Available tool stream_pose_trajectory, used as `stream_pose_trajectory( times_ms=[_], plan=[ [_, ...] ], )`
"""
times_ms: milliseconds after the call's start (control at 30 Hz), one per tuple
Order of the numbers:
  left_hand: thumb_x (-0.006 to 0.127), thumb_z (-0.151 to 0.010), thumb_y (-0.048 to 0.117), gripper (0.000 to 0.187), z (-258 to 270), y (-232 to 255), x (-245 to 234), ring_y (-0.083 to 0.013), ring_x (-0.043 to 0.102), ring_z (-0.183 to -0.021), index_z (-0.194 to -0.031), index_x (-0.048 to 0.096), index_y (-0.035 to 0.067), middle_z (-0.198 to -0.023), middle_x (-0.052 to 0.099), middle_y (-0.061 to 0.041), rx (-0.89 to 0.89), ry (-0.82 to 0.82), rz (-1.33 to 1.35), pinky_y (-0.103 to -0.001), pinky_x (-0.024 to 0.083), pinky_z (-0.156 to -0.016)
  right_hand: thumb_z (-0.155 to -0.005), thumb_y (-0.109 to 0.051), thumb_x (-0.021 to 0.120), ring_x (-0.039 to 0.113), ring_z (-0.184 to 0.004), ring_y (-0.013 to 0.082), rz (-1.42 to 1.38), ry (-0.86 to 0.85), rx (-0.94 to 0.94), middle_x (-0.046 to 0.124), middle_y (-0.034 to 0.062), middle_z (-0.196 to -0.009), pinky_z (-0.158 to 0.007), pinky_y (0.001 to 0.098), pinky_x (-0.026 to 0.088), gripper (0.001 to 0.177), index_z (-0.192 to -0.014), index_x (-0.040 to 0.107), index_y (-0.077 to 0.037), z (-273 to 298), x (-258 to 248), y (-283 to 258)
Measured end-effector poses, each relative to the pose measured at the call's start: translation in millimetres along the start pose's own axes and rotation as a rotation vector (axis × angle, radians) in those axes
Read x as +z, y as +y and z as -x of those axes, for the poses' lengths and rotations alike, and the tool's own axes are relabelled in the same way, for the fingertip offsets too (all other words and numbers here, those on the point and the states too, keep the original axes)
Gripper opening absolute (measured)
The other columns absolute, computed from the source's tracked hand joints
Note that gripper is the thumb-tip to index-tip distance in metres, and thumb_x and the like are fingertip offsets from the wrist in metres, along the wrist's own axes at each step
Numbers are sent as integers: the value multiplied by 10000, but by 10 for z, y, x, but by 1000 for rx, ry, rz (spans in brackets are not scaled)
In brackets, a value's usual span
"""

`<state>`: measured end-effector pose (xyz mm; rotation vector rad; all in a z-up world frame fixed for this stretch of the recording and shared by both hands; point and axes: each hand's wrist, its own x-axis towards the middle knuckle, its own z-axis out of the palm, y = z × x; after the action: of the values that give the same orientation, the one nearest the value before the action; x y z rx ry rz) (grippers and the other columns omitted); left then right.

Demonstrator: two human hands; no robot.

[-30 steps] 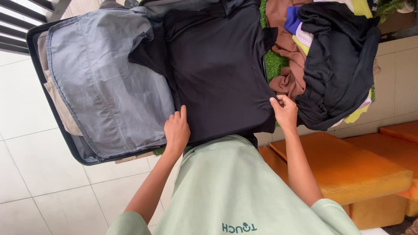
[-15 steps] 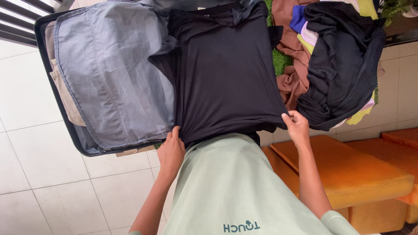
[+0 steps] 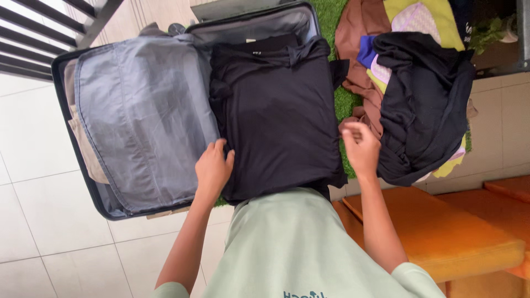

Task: The person places folded black t-shirts into an open suitcase, smoothing the fabric by hand to fit them into the compartment.

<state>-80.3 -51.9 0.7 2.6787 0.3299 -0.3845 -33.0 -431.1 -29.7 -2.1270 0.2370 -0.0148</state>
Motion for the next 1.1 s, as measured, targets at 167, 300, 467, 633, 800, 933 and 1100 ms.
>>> stream_pose_trajectory(
  times_ms=[167,300,467,633,800,933,1100],
  plan=[
    [694,-928,298,399,-1058,161,113,-386,690,-953,-1254,606,86,-1093,688,-156,30,68,16,-505,543,-787,-943,-147,710,745,-863,168,-318,-343,198,755,120,-1004,-748,298,600,293,-1184,680,18,-813,752,-128],
    [702,-928,284,534,-1838,121,251,-441,682,-974,-1364,509,43,-1171,679,-217,23,176,98,-518,539,-814,-952,-291,675,746,-818,202,-522,-440,511,740,155,-1039,-729,339,631,389,-1182,635,20,-1429,1442,-14],
    [712,-919,323,651,-2587,-35,496,-473,686,-942,-1401,421,-5,-1084,688,-260,-111,123,18,-533,543,-801,-943,-415,667,756,-699,227,-608,-207,747,747,171,-963,-599,369,641,501,-1052,635,73,-1890,2075,116],
    [688,-931,280,366,-2934,-121,692,-432,719,-830,-1213,568,79,-923,740,-185,-27,185,-62,-541,560,-736,-970,-395,665,692,-576,181,-551,-213,692,727,135,-826,-490,307,570,447,-978,683,52,-2157,2242,231],
    [654,-997,272,213,-3025,38,455,-406,718,-771,-1112,608,99,-837,750,-158,-114,279,114,-525,551,-705,-1026,-399,611,695,-680,165,-876,-366,666,754,124,-934,-581,291,566,436,-1105,644,29,-2555,2096,136],
    [634,-970,185,302,-2900,275,315,-361,731,-792,-1214,531,41,-993,734,-170,-62,355,442,-481,556,-723,-969,-362,541,732,-844,200,-1175,-370,740,730,143,-1141,-709,327,608,490,-1355,490,-64,-2586,2013,-85],
    [679,-885,84,427,-2433,460,424,-399,598,-1109,-1282,537,26,-1213,604,-214,392,389,240,-474,498,-935,-1021,-226,560,712,-957,213,-995,-449,497,680,171,-1220,-797,345,598,504,-1484,454,-58,-2192,2148,-52]
  ],
)
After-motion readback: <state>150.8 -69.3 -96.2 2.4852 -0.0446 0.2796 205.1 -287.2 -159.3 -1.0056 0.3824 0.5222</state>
